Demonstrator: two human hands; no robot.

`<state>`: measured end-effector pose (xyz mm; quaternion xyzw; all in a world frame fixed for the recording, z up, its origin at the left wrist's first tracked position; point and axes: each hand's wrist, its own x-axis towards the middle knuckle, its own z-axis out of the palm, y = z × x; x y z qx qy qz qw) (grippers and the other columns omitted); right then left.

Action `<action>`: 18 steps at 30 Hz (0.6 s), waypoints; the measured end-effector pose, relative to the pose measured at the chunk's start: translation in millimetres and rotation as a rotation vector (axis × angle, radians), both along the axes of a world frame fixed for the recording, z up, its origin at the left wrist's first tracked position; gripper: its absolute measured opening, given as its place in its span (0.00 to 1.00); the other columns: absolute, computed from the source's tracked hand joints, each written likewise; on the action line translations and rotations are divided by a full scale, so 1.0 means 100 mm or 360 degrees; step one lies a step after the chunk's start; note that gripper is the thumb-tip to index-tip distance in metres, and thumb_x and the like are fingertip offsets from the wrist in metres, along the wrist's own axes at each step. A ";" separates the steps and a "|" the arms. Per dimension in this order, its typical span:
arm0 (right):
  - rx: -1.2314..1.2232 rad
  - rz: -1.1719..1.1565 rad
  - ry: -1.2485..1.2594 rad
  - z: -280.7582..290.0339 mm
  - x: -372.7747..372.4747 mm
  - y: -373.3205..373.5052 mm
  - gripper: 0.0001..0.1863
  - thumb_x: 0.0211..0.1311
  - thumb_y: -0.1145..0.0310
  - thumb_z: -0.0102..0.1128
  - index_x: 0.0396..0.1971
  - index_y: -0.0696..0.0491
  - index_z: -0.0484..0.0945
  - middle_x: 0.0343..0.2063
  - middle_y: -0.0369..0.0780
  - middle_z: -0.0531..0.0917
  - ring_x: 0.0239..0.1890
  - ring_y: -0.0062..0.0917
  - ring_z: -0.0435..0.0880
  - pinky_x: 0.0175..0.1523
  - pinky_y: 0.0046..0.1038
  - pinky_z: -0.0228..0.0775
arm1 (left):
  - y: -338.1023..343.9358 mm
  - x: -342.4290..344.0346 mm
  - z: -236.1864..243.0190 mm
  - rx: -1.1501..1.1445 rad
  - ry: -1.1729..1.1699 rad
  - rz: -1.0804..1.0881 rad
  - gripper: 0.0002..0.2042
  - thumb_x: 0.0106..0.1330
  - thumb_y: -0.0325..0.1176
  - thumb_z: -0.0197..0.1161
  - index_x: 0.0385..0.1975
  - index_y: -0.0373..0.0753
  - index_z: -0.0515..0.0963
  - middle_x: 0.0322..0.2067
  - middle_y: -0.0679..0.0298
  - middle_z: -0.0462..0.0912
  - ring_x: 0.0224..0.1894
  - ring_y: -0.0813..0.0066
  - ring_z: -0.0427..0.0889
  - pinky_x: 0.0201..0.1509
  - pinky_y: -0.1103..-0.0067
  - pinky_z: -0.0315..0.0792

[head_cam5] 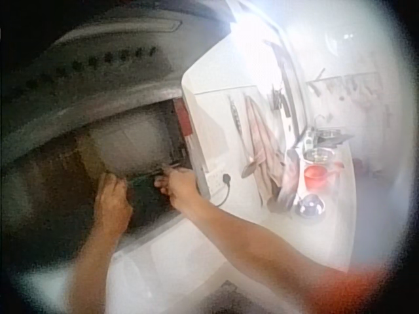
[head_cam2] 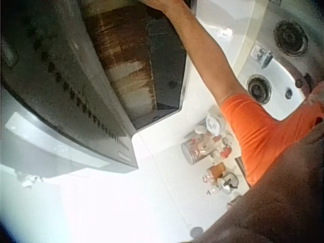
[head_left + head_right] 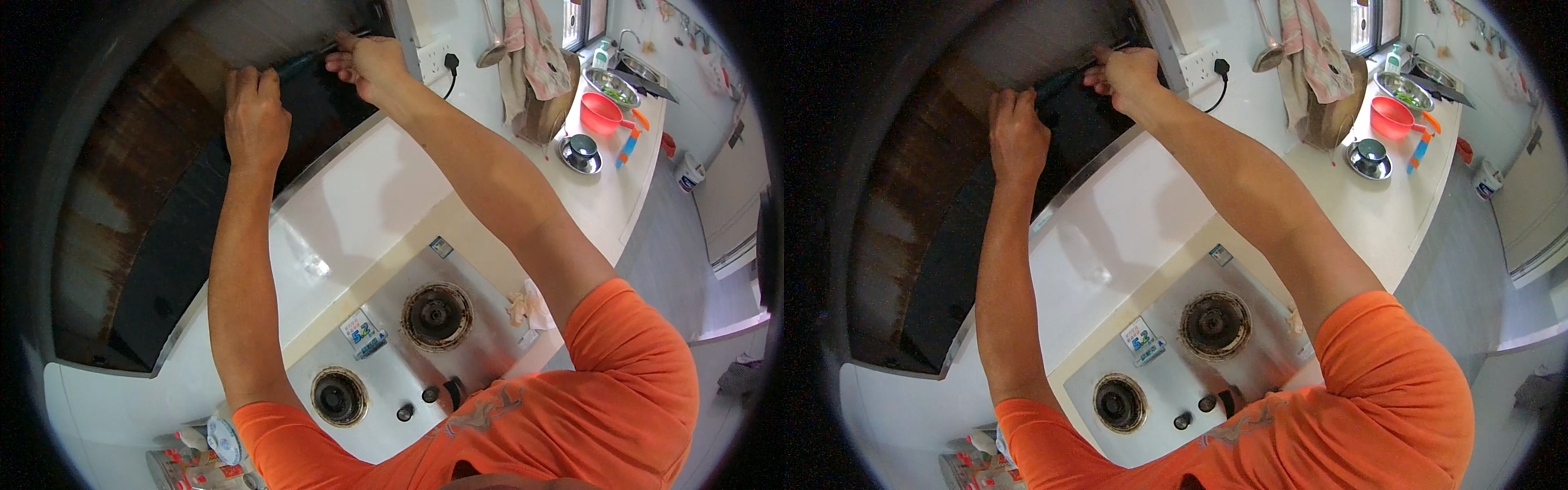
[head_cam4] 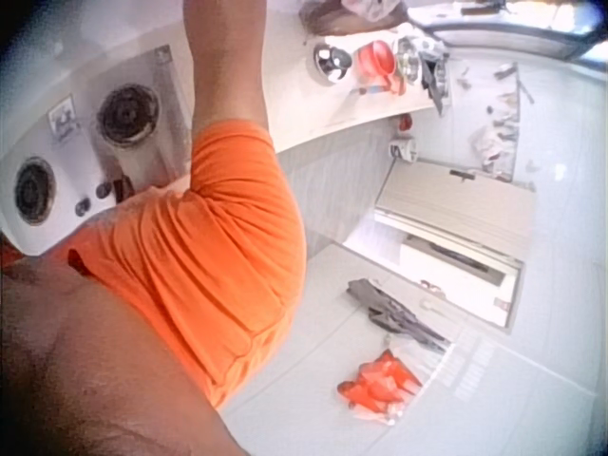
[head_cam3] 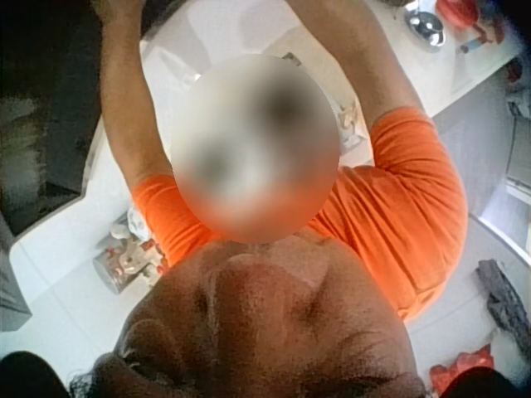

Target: The person wipes the exterior of a kitchen hood and the surrounding countertop with a cloth, then uses a screwdriver to tighten a screw inside the hood vent area.

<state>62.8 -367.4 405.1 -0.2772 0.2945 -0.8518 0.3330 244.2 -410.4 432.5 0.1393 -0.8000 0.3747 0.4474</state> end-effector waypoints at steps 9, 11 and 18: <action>-0.0133 0.0013 -0.0176 -0.01 0.01 -0.13 0.06 0.70 0.76 0.54 0.37 0.64 0.76 0.28 0.48 0.82 0.25 0.31 0.81 0.26 0.28 0.68 | -0.01 0.08 0.11 0.0498 -0.0052 -0.0041 0.14 0.60 0.23 0.67 0.46 0.27 0.81 0.47 0.45 0.83 0.50 0.50 0.83 0.56 0.64 0.76; -0.0166 0.0024 -0.0148 0.00 0.00 -0.13 0.07 0.71 0.76 0.52 0.38 0.64 0.76 0.30 0.49 0.82 0.26 0.31 0.81 0.27 0.28 0.68 | 0.02 0.08 0.16 0.0723 -0.0045 -0.0051 0.15 0.61 0.25 0.68 0.47 0.27 0.81 0.48 0.45 0.83 0.51 0.50 0.83 0.56 0.65 0.76; -0.0326 0.0233 -0.0212 0.00 0.01 -0.10 0.09 0.74 0.75 0.47 0.41 0.64 0.74 0.35 0.52 0.83 0.30 0.32 0.81 0.32 0.28 0.69 | 0.04 0.14 0.33 0.1081 0.0015 -0.0023 0.17 0.63 0.31 0.68 0.48 0.29 0.81 0.42 0.48 0.86 0.43 0.59 0.86 0.49 0.70 0.77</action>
